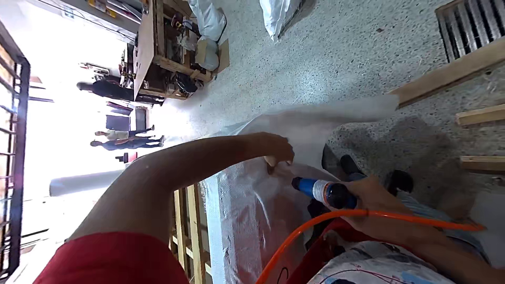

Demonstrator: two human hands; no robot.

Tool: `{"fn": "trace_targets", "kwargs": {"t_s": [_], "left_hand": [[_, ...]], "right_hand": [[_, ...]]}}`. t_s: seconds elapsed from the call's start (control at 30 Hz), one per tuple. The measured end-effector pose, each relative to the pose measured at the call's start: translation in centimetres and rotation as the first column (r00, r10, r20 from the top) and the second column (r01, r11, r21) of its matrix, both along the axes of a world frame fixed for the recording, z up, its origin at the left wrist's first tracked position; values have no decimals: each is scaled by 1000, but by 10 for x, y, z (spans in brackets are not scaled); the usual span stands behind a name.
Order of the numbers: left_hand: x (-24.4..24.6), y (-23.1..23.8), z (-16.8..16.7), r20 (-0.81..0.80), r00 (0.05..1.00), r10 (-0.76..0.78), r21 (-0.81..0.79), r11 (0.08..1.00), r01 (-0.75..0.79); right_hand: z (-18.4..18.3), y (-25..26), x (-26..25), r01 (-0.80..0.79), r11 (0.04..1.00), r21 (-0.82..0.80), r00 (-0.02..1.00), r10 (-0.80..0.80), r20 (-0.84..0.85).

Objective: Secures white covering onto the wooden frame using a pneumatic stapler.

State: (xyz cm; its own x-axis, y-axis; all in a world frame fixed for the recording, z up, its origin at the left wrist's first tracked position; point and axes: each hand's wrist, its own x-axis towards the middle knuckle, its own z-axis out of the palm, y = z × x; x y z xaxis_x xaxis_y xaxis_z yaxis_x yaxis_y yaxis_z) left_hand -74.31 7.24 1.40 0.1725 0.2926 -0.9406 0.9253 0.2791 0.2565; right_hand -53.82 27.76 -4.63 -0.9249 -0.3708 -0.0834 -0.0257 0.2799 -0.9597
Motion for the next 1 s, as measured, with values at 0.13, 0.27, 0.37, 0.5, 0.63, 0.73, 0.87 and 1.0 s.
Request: {"fn": "trace_targets", "kwargs": {"t_s": [0.13,0.27,0.37,0.5,0.63,0.73,0.87,1.0], "left_hand": [[-3,-19,0,-121,983,141,-2,990,-142],[-3,-33,-4,-147,975,164,41,986,-160],[-13,-39,-14,-127,974,190,55,981,-184],[-18,-43,-16,-133,948,289,57,957,-284],[-21,-48,-25,-72,961,268,132,957,-257],[-22,-46,-29,-44,966,254,129,960,-247],[-24,-47,-32,-27,977,211,150,967,-205],[-27,-53,-32,-54,983,176,294,943,-153]], "right_hand": [[-11,-10,5,82,996,-16,996,-82,25],[-10,-34,-7,37,988,-149,998,-43,-35],[0,-54,-24,-45,989,-143,997,35,-73],[-1,-76,-50,-69,982,-175,991,47,-128],[-10,-90,-71,-86,972,-220,980,42,-196],[-2,-86,-72,-145,989,5,967,143,-210],[5,-87,-54,-220,976,5,950,215,-226],[23,-82,-43,-208,978,29,974,210,-80]]}}
